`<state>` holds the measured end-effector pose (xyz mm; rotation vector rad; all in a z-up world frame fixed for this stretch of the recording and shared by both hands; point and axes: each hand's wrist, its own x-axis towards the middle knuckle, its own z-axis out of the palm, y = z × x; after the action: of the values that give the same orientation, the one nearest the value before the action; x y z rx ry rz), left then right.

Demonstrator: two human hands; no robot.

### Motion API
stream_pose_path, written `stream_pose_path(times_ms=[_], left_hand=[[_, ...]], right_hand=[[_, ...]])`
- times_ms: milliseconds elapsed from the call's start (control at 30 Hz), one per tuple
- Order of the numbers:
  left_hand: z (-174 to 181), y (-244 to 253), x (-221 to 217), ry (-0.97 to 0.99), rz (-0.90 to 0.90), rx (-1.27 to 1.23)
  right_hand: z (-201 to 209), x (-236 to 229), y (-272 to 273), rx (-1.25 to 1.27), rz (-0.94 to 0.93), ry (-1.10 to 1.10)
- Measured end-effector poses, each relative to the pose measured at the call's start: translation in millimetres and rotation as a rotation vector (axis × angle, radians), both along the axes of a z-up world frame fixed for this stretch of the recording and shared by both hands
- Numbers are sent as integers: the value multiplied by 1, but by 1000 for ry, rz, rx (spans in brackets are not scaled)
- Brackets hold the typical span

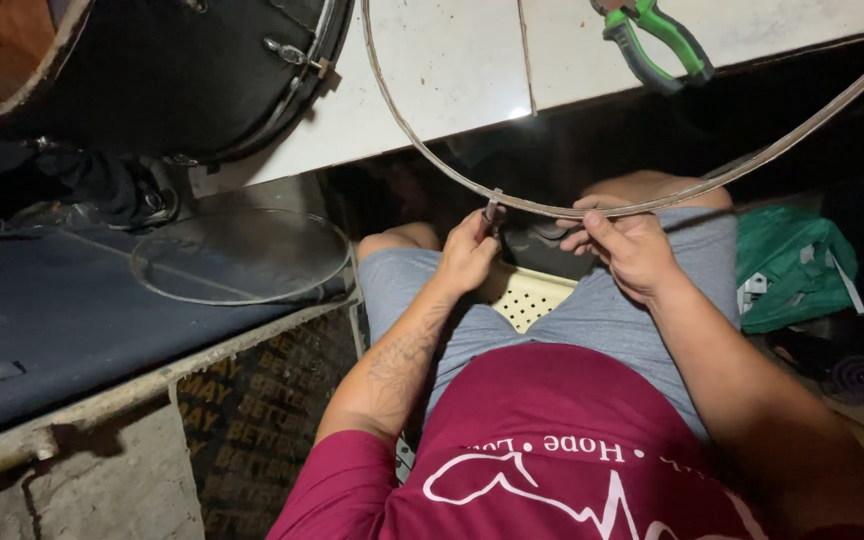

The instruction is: The person sits on a low chair and uses pliers to bend and adjust a metal ring resting on their lap. They repeatedly grip the ring with the pliers and apply force to reshape it, occasionally switching hands or repositioning the tool.

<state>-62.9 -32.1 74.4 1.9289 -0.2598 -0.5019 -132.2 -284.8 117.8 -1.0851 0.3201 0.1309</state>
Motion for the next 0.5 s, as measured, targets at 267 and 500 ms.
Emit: stream_pose_path(times_ms=[267,500], left_hand=[[-8,-3,0,2,10,52],[69,2,1,221,31,345]], right_hand=[[-4,0,0,25,14,-3],[-10,4,3,15,13,-1]])
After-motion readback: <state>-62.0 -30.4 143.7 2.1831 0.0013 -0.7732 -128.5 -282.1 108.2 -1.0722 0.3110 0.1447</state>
